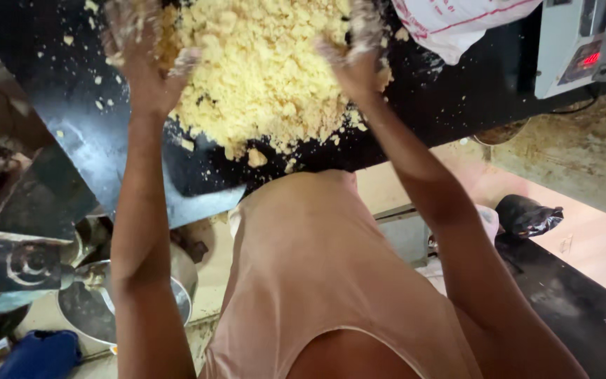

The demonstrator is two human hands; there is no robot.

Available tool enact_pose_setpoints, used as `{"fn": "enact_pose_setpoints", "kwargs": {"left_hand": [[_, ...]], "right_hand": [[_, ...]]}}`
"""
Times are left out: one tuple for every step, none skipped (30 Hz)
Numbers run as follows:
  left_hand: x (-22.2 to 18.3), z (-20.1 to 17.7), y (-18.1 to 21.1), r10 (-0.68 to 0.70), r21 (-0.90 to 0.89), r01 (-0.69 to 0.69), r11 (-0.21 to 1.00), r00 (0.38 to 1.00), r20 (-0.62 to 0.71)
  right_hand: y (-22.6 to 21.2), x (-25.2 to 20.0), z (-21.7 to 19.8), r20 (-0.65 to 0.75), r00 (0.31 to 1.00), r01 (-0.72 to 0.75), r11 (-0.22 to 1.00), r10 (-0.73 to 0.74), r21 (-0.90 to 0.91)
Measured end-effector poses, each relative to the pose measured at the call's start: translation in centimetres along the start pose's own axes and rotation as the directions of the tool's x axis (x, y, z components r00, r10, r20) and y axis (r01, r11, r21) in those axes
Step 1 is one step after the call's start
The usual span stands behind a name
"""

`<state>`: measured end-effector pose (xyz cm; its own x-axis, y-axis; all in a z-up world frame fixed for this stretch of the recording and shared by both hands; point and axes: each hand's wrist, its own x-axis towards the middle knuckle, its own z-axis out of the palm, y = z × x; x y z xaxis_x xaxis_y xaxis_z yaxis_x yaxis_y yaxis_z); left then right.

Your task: The person mixes yellow crumbly food material with white powder on a black countertop by hand. They use a small tray to add white powder into the pile and combine everything into a uniform mixture.

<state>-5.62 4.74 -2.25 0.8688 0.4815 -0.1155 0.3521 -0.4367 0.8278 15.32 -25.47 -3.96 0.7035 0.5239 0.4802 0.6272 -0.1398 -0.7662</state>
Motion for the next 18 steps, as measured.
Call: {"fn": "enact_pose_setpoints", "kwargs": {"left_hand": [[0.1, 0.8, -0.7, -0.014, -0.103, 0.006, 0.995, 0.997, -0.077], [0.0, 2.3, -1.2, -0.035, -0.205, 0.003, 0.979, 0.988, -0.152], [0.1, 3.8, -1.5, -0.059, -0.302, -0.01, 0.953, 0.974, -0.218], [0.5, 5.6, -1.7, -0.117, -0.301, 0.049, 0.952, 0.97, -0.212], [0.9, 7.9, -1.5, -0.178, -0.303, 0.11, 0.947, 0.962, -0.209], [1.1, 9.3, -1.4, -0.239, -0.304, 0.17, 0.937, 0.949, -0.205], [1.5, 10.3, -1.2, -0.121, -0.329, 0.04, 0.943, 0.965, -0.232], [1.8, 11.3, -0.8, -0.003, -0.352, -0.092, 0.932, 0.966, -0.26], [2.2, 11.8, -0.3, 0.112, -0.37, -0.22, 0.902, 0.95, -0.293], [2.6, 12.3, 0.3, 0.023, -0.545, -0.185, 0.818, 0.957, -0.29], [2.6, 12.3, 0.7, -0.068, -0.698, -0.145, 0.701, 0.961, -0.269], [2.4, 12.1, 1.2, -0.153, -0.825, -0.109, 0.555, 0.961, -0.23], [2.9, 11.8, 1.8, -0.157, -0.842, -0.112, 0.527, 0.961, -0.226], [3.3, 11.4, 2.3, -0.161, -0.859, -0.115, 0.499, 0.962, -0.222], [3.3, 11.3, 2.8, -0.169, -0.876, -0.112, 0.47, 0.962, -0.214], [3.4, 11.0, 3.1, -0.156, -0.873, -0.122, 0.472, 0.963, -0.219], [3.5, 10.9, 3.4, -0.143, -0.871, -0.131, 0.474, 0.964, -0.223], [3.6, 10.8, 3.5, -0.129, -0.868, -0.14, 0.476, 0.965, -0.227]], "right_hand": [[0.1, -0.1, 2.0, -0.075, 0.997, 0.011, 0.996, -0.005, 0.085], [0.2, -0.5, 3.7, 0.005, 0.928, -0.363, 0.9, 0.372, 0.241], [0.3, -0.9, 5.5, 0.153, 0.725, -0.675, 0.649, 0.672, 0.351], [0.5, -1.2, 7.0, 0.13, 0.814, -0.579, 0.776, 0.566, 0.248], [0.9, -1.4, 8.3, 0.131, 0.886, -0.461, 0.877, 0.445, 0.135], [1.3, -1.6, 9.5, 0.151, 0.936, -0.324, 0.946, 0.317, 0.022], [1.8, -1.6, 10.4, 0.211, 0.884, -0.435, 0.899, 0.418, 0.042], [2.4, -1.7, 11.1, 0.273, 0.817, -0.541, 0.839, 0.508, 0.056], [3.1, -1.7, 11.7, 0.338, 0.737, -0.638, 0.767, 0.585, 0.065], [3.8, -1.6, 12.1, 0.365, 0.689, -0.718, 0.66, 0.626, 0.223], [4.2, -1.8, 12.6, 0.408, 0.636, -0.771, 0.518, 0.655, 0.37], [4.6, -2.0, 12.9, 0.46, 0.583, -0.795, 0.351, 0.67, 0.495], [5.1, -1.5, 13.0, 0.459, 0.611, -0.789, 0.45, 0.646, 0.418], [5.4, -0.9, 13.0, 0.46, 0.637, -0.77, 0.543, 0.619, 0.335], [5.5, -0.6, 12.8, 0.464, 0.656, -0.741, 0.624, 0.595, 0.247], [5.4, -0.1, 12.5, 0.411, 0.726, -0.649, 0.746, 0.551, 0.147], [5.1, 0.5, 12.2, 0.365, 0.791, -0.539, 0.841, 0.491, 0.037], [4.6, 1.4, 11.8, 0.328, 0.848, -0.415, 0.906, 0.417, -0.079]]}}
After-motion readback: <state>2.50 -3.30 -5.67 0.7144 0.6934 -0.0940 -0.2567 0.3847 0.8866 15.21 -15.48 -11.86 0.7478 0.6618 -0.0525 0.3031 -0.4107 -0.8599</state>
